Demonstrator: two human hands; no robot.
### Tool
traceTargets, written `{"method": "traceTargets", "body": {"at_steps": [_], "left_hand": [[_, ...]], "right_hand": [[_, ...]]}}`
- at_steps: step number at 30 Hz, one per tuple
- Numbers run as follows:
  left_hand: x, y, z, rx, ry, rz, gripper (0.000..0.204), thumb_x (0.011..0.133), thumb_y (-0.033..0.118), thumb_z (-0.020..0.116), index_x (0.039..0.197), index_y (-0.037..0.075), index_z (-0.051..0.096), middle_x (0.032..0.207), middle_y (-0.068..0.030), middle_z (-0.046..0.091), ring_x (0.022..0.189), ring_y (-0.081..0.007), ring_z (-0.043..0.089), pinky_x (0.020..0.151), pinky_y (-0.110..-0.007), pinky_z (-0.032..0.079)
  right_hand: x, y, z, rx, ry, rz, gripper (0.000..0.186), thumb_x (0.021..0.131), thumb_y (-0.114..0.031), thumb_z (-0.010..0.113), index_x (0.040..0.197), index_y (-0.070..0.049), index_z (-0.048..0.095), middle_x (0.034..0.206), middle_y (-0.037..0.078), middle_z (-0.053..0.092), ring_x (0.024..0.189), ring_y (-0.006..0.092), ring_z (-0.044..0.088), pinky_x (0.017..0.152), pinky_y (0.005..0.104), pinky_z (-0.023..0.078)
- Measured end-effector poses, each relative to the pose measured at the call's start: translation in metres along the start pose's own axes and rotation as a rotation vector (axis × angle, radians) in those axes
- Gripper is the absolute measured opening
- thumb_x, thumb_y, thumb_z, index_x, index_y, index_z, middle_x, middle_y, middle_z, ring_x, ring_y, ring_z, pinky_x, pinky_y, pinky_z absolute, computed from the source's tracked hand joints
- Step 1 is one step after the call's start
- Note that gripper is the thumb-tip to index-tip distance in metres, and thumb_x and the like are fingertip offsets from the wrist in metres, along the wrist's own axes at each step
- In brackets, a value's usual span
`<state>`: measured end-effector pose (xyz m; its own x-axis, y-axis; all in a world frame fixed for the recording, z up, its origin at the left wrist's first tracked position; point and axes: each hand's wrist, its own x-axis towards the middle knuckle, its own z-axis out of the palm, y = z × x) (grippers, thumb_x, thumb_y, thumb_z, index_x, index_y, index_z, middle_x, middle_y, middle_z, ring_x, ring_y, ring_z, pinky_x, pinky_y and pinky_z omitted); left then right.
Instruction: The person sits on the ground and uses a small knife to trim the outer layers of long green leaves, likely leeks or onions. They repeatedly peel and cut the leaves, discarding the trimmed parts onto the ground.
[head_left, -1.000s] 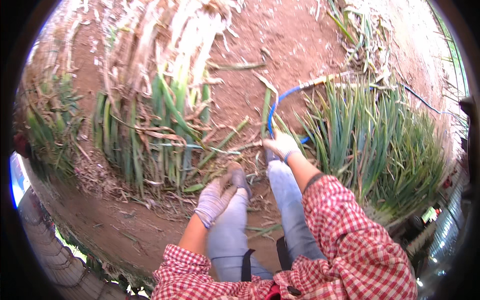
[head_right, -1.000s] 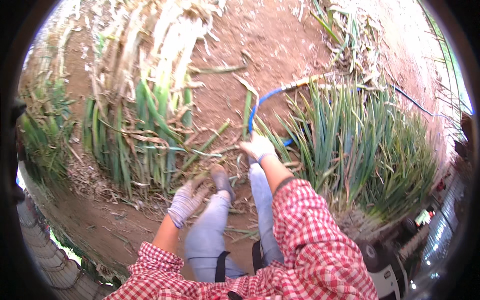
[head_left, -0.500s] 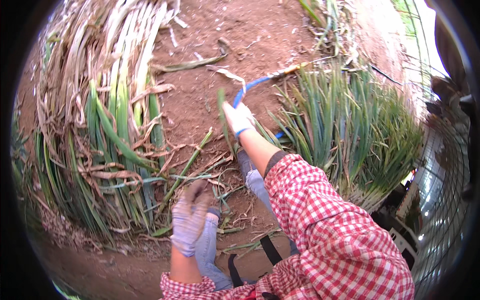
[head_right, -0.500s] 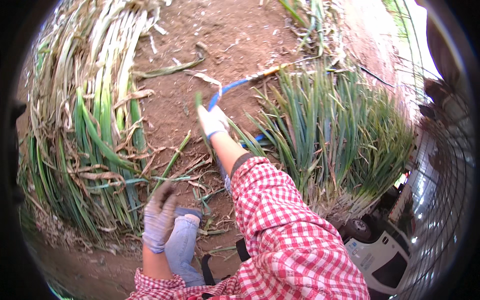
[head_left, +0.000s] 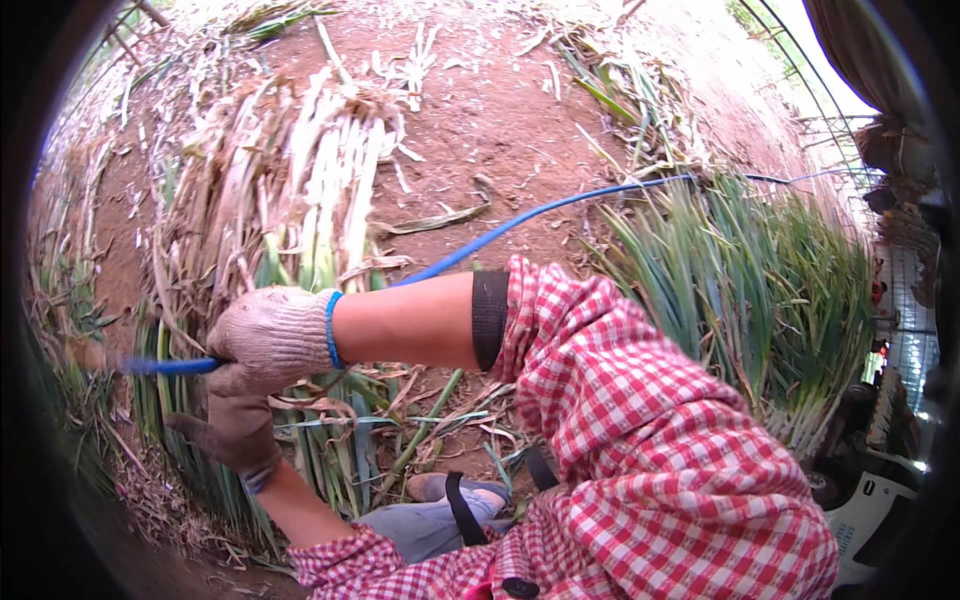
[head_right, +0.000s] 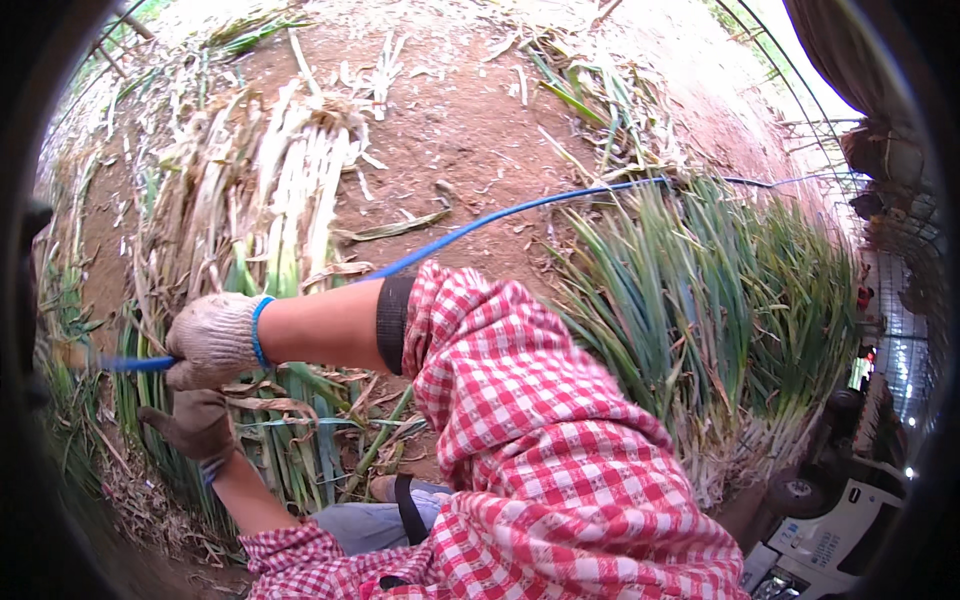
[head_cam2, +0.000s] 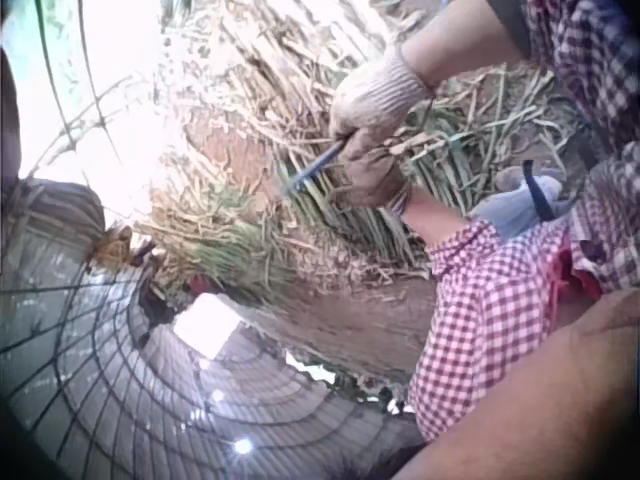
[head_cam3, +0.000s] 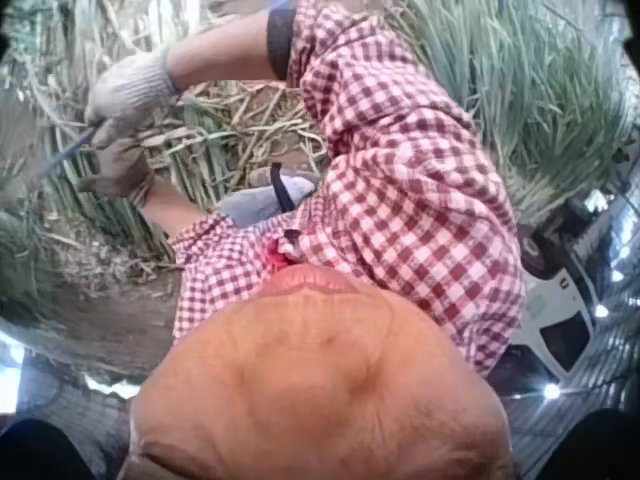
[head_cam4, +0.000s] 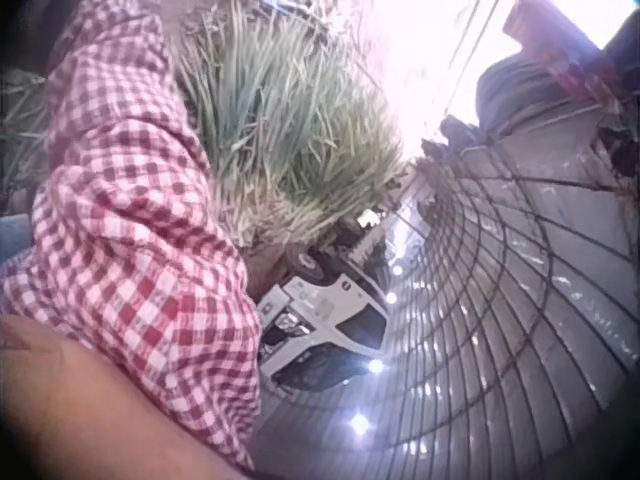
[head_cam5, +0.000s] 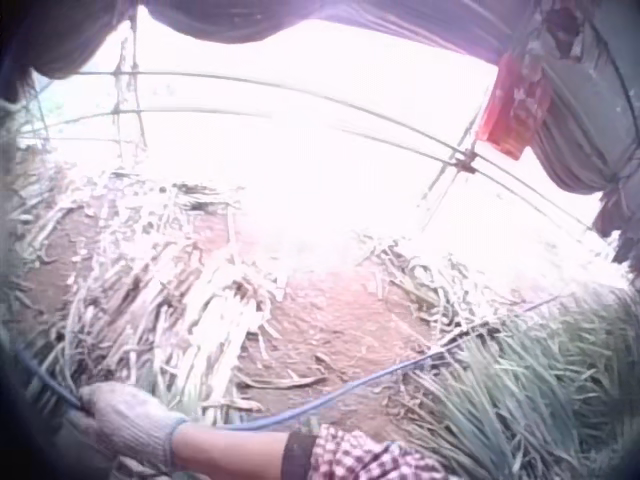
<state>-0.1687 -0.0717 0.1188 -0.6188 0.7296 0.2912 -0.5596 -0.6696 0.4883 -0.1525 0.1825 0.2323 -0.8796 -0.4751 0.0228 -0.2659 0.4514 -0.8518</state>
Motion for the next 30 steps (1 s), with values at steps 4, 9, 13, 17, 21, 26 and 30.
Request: {"method": "traceTargets", "body": {"at_steps": [4,9,13,17,21,26,30], "left_hand": [[-0.043,0.035,0.019,-0.029,0.363,0.373,0.112,0.081,0.075,0.054,0.146,-0.012,0.028,0.150,-0.0282,0.035,0.140,-0.0371,0.033,0.119,-0.049,0.020],[-0.063,0.048,0.008,-0.316,0.871,0.762,0.075,0.097,0.063,0.035,0.126,-0.005,0.053,0.118,-0.0260,0.062,0.104,-0.0395,0.064,0.093,-0.055,0.051],[-0.053,0.027,0.012,-0.180,1.049,0.584,0.041,0.099,0.037,0.046,0.107,0.000,0.062,0.095,-0.0151,0.071,0.081,-0.0280,0.070,0.074,-0.044,0.059],[-0.032,-0.006,0.008,-0.335,0.968,0.442,0.025,0.097,0.024,0.054,0.096,0.002,0.066,0.084,-0.0115,0.071,0.073,-0.0243,0.070,0.056,-0.034,0.057],[-0.050,-0.025,0.004,-0.497,0.926,0.262,0.034,0.100,0.032,0.052,0.095,0.001,0.066,0.089,-0.0139,0.070,0.078,-0.0285,0.069,0.073,-0.044,0.058],[-0.033,-0.012,0.021,-0.439,1.131,0.301,0.054,0.098,0.056,0.045,0.090,0.005,0.062,0.092,-0.0195,0.069,0.091,-0.0379,0.068,0.082,-0.058,0.056],[-0.041,0.005,0.003,-0.546,1.160,0.437,0.048,0.099,0.044,0.053,0.070,0.006,0.049,0.070,-0.0170,0.061,0.076,-0.0410,0.068,0.078,-0.055,0.059]], "right_hand": [[0.007,-0.026,0.008,-0.014,-0.148,0.068,0.046,0.085,-0.045,0.056,0.094,-0.003,0.072,0.085,0.023,0.068,0.086,0.0383,0.068,0.080,0.0479,0.052],[-0.019,-0.034,0.021,-0.050,-0.352,0.170,0.046,0.093,-0.051,0.056,0.104,-0.009,0.069,0.079,0.016,0.066,0.075,0.0316,0.067,0.072,0.0459,0.051],[-0.028,-0.019,0.030,-0.023,-0.399,0.245,0.044,0.089,-0.052,0.062,0.106,-0.012,0.071,0.082,0.013,0.068,0.078,0.0269,0.068,0.073,0.0405,0.052],[-0.048,-0.026,0.038,-0.052,-0.226,0.400,0.039,0.086,-0.049,0.065,0.108,-0.017,0.072,0.087,0.010,0.071,0.081,0.0240,0.068,0.076,0.0367,0.053],[-0.054,-0.027,0.047,-0.007,0.091,0.521,0.035,0.085,-0.040,0.068,0.104,-0.011,0.073,0.078,0.011,0.068,0.071,0.0200,0.066,0.069,0.0345,0.052],[-0.077,-0.030,0.061,-0.198,-0.031,0.256,0.027,0.084,-0.035,0.073,0.091,-0.010,0.070,0.074,0.012,0.066,0.066,0.0249,0.066,0.062,0.0362,0.051],[-0.071,-0.030,0.062,-0.290,-0.363,0.190,0.034,0.085,-0.043,0.070,0.101,-0.013,0.070,0.089,0.013,0.069,0.081,0.0302,0.067,0.073,0.0396,0.053]]}}
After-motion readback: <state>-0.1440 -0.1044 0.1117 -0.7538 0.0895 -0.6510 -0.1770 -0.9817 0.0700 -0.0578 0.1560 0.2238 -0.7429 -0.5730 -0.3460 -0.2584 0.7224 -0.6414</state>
